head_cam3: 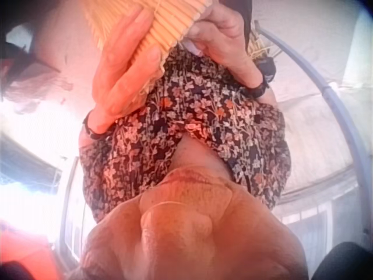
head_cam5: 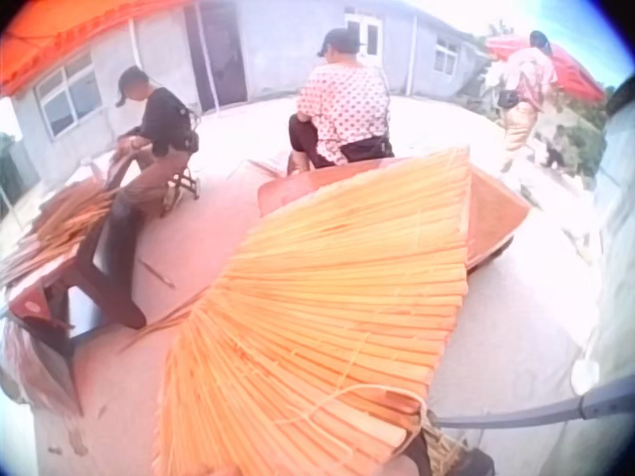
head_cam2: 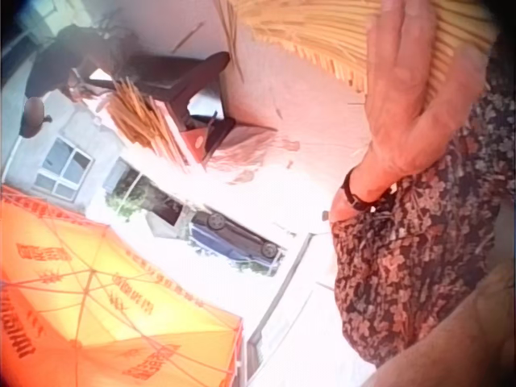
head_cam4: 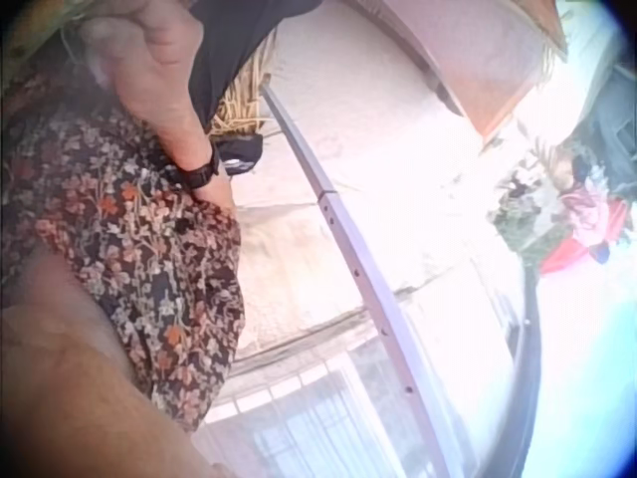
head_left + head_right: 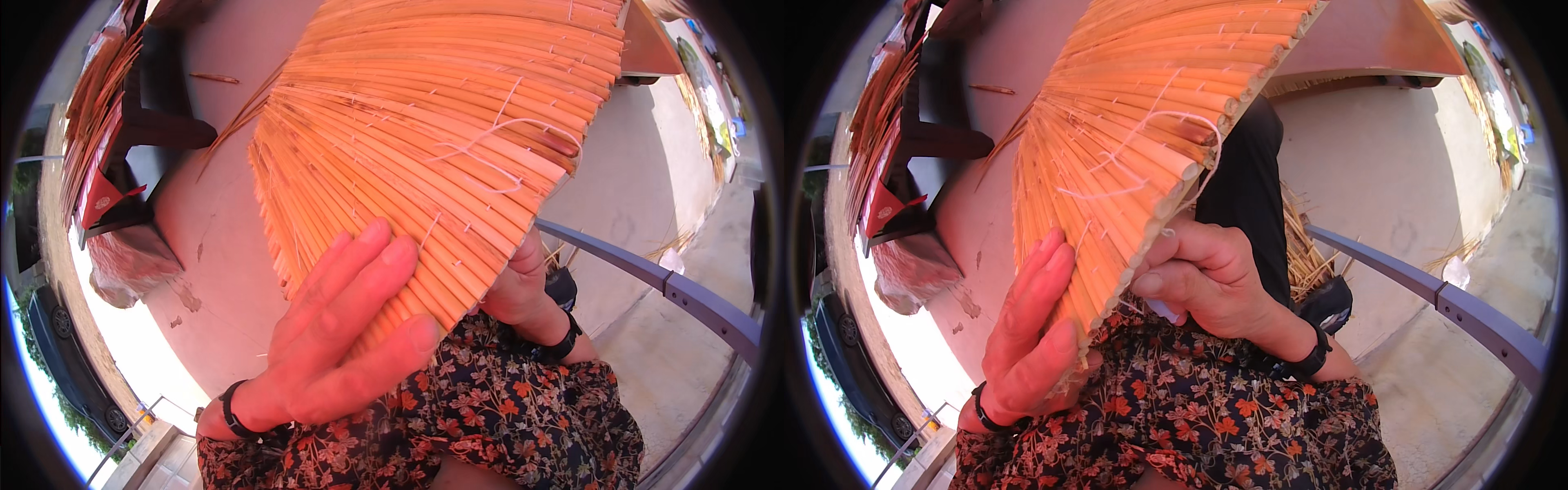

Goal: The person is weaving a bamboo mat by hand, using a needle and white thread to stitch together parallel bamboo strips. They repeatedly pass the needle through the strips to secure them, occasionally adjusting the mat's position on their lap.

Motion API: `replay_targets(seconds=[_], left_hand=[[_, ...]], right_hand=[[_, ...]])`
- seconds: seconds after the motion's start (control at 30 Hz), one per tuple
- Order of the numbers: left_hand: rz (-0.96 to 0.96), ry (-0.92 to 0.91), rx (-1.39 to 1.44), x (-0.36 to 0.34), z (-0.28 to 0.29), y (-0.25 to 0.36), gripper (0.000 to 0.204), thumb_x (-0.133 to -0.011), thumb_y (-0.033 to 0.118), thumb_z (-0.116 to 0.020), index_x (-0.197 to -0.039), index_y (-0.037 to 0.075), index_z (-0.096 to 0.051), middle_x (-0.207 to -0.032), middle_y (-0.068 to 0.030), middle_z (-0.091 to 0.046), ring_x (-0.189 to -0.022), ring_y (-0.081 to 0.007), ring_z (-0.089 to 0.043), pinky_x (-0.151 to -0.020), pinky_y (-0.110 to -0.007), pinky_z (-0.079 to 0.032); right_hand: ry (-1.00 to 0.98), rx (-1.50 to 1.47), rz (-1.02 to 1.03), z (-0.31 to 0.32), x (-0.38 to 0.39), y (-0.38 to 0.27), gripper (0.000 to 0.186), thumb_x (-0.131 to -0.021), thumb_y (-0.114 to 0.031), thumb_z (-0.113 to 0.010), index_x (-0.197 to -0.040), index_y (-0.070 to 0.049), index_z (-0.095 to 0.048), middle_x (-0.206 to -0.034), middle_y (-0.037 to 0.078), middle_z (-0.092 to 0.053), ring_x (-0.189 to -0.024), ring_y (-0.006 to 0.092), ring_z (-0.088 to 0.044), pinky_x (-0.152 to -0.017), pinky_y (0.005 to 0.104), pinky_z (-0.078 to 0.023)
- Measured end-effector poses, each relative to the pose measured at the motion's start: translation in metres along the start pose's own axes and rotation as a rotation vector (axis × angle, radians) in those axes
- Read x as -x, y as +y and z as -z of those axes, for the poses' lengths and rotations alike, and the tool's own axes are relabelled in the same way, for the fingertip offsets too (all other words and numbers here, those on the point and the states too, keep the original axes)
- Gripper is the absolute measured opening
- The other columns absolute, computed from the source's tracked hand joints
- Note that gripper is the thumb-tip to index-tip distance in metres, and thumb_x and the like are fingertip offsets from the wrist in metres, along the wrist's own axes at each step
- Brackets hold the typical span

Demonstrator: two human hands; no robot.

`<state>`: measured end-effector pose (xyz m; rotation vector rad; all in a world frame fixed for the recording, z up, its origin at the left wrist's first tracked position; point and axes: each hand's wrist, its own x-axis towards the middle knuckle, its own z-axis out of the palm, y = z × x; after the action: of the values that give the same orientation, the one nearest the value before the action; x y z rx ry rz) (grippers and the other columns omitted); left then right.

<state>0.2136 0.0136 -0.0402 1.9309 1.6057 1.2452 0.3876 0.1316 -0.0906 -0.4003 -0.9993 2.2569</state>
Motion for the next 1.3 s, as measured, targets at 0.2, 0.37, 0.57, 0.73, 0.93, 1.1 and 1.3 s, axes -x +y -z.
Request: replay_targets(seconds=[0.2, 0.37, 0.57, 0.73, 0.93, 1.1, 1.3], left_hand=[[0.012, -0.065, 0.021, 0.001, 0.008, 0.006, 0.039, -0.083, 0.010, -0.072, -0.121, 0.013, -0.060, -0.130, -0.0262, -0.058, -0.120, -0.0429, -0.059, -0.099, -0.053, -0.049], [-0.034, -0.092, 0.003, -0.001, 0.011, 0.003, 0.041, -0.084, 0.010, -0.071, -0.124, 0.013, -0.059, -0.130, -0.0260, -0.058, -0.120, -0.0423, -0.059, -0.099, -0.052, -0.050], [-0.055, -0.067, -0.004, 0.000, 0.008, 0.003, 0.041, -0.085, 0.009, -0.070, -0.124, 0.012, -0.059, -0.130, -0.0263, -0.058, -0.119, -0.0427, -0.059, -0.099, -0.053, -0.049], [-0.062, -0.068, 0.001, -0.002, 0.007, 0.001, 0.039, -0.085, 0.009, -0.069, -0.122, 0.011, -0.060, -0.131, -0.0270, -0.058, -0.119, -0.0435, -0.059, -0.099, -0.053, -0.049], [-0.067, -0.067, -0.065, -0.005, 0.005, 0.000, 0.037, -0.085, 0.010, -0.069, -0.121, 0.010, -0.062, -0.130, -0.0272, -0.058, -0.120, -0.0438, -0.059, -0.099, -0.053, -0.049], [-0.080, -0.057, -0.099, -0.004, 0.003, -0.001, 0.036, -0.086, 0.011, -0.069, -0.121, 0.010, -0.062, -0.130, -0.0268, -0.058, -0.120, -0.0434, -0.058, -0.100, -0.053, -0.048], [-0.127, -0.031, -0.102, -0.004, -0.001, -0.005, 0.035, -0.086, 0.010, -0.067, -0.121, 0.008, -0.062, -0.130, -0.0268, -0.059, -0.120, -0.0430, -0.059, -0.099, -0.052, -0.048]], right_hand=[[0.011, 0.035, -0.061, -0.004, 0.003, -0.012, 0.007, -0.094, -0.001, -0.061, -0.097, 0.004, -0.064, -0.073, 0.004, -0.059, -0.053, 0.0073, -0.051, -0.046, 0.0219, -0.039], [0.019, 0.054, -0.078, -0.005, 0.003, -0.016, 0.007, -0.094, -0.001, -0.061, -0.096, 0.004, -0.065, -0.072, 0.005, -0.059, -0.053, 0.0077, -0.051, -0.047, 0.0222, -0.039], [0.028, 0.068, -0.101, -0.006, 0.004, -0.020, 0.007, -0.094, -0.001, -0.062, -0.096, 0.004, -0.065, -0.072, 0.005, -0.059, -0.054, 0.0081, -0.052, -0.048, 0.0225, -0.040], [0.044, 0.068, -0.117, -0.005, 0.003, -0.021, 0.007, -0.094, -0.002, -0.062, -0.096, 0.004, -0.065, -0.071, 0.005, -0.059, -0.054, 0.0084, -0.052, -0.049, 0.0227, -0.041], [0.056, 0.063, -0.138, -0.003, 0.002, -0.020, 0.007, -0.094, -0.002, -0.063, -0.096, 0.004, -0.065, -0.070, 0.005, -0.059, -0.055, 0.0088, -0.052, -0.049, 0.0231, -0.041], [0.075, 0.016, -0.138, -0.006, 0.001, -0.019, 0.007, -0.095, -0.001, -0.060, -0.093, 0.004, -0.063, -0.069, 0.005, -0.057, -0.055, 0.0086, -0.051, -0.050, 0.0227, -0.040], [0.060, 0.063, -0.132, -0.001, 0.000, -0.020, 0.007, -0.095, 0.000, -0.057, -0.094, 0.004, -0.063, -0.069, 0.004, -0.056, -0.054, 0.0077, -0.048, -0.049, 0.0227, -0.038]])
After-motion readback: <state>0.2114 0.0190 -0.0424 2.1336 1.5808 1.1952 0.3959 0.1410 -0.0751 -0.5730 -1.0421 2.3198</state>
